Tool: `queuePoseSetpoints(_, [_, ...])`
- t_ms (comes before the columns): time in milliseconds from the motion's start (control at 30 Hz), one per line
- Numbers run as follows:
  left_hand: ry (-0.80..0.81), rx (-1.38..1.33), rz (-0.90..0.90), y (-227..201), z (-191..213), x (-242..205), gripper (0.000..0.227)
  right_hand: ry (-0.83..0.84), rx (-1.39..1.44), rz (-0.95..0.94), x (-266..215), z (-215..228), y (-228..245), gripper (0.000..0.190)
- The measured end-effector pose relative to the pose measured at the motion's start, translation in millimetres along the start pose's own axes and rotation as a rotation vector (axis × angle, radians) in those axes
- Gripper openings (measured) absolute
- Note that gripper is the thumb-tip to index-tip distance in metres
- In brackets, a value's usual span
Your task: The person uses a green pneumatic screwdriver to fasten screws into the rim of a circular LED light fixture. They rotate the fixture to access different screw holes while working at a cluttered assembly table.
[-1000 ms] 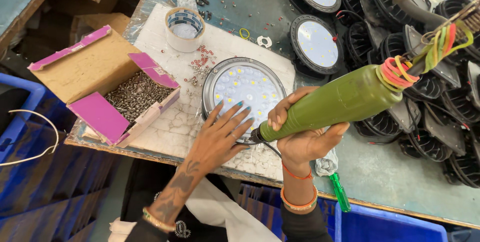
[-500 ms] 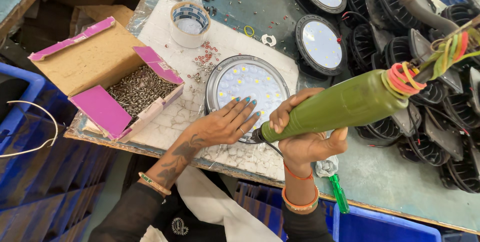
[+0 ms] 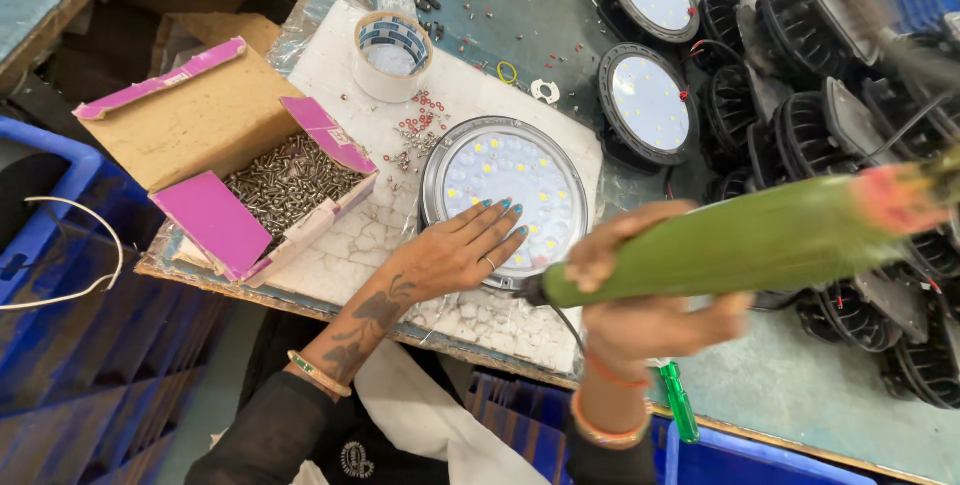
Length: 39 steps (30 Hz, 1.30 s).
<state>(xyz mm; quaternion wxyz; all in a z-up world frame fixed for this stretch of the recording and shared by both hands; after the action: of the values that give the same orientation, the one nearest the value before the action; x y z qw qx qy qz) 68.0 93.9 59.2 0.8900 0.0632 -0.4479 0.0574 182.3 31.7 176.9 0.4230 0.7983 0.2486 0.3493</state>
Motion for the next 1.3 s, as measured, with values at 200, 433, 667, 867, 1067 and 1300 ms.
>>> queuePoseSetpoints(200, [0.072,-0.269,0.152,3,8,7,0.074,-0.059,0.053,0.041,28,17,41,0.088])
queuePoseSetpoints(433, [-0.085,-0.404,0.382,-23,52,-21,0.038,-0.115,0.074,-0.02,17,38,28,0.085])
queuePoseSetpoints(667, [-0.075,-0.38,0.743,-23,40,-42,0.024,-0.077,0.088,-0.025,16,37,26,0.086])
queuePoseSetpoints(867, [-0.047,-0.293,0.733,-34,30,-43,0.021,-0.059,0.128,-0.061,18,38,20,0.09])
queuePoseSetpoints(1067, [-0.118,-0.253,0.697,-37,33,-46,0.026,0.01,0.178,-0.083,22,44,8,0.094])
queuePoseSetpoints(1300, [-0.155,-0.424,0.825,-30,27,-62,0.034,0.072,0.242,-0.086,26,66,-9,0.103])
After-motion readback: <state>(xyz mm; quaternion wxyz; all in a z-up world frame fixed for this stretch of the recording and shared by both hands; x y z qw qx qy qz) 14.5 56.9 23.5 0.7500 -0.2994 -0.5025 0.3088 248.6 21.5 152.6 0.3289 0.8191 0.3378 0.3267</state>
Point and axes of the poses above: each hand's wrist, its own x-axis towards the middle knuckle, its own z-axis out of the back of the hand, y = z × x, the point moved 9 cm from there along x, towards the middle knuckle, and after that the axes turned 9 degrees about -y, right-handed, at the moved point
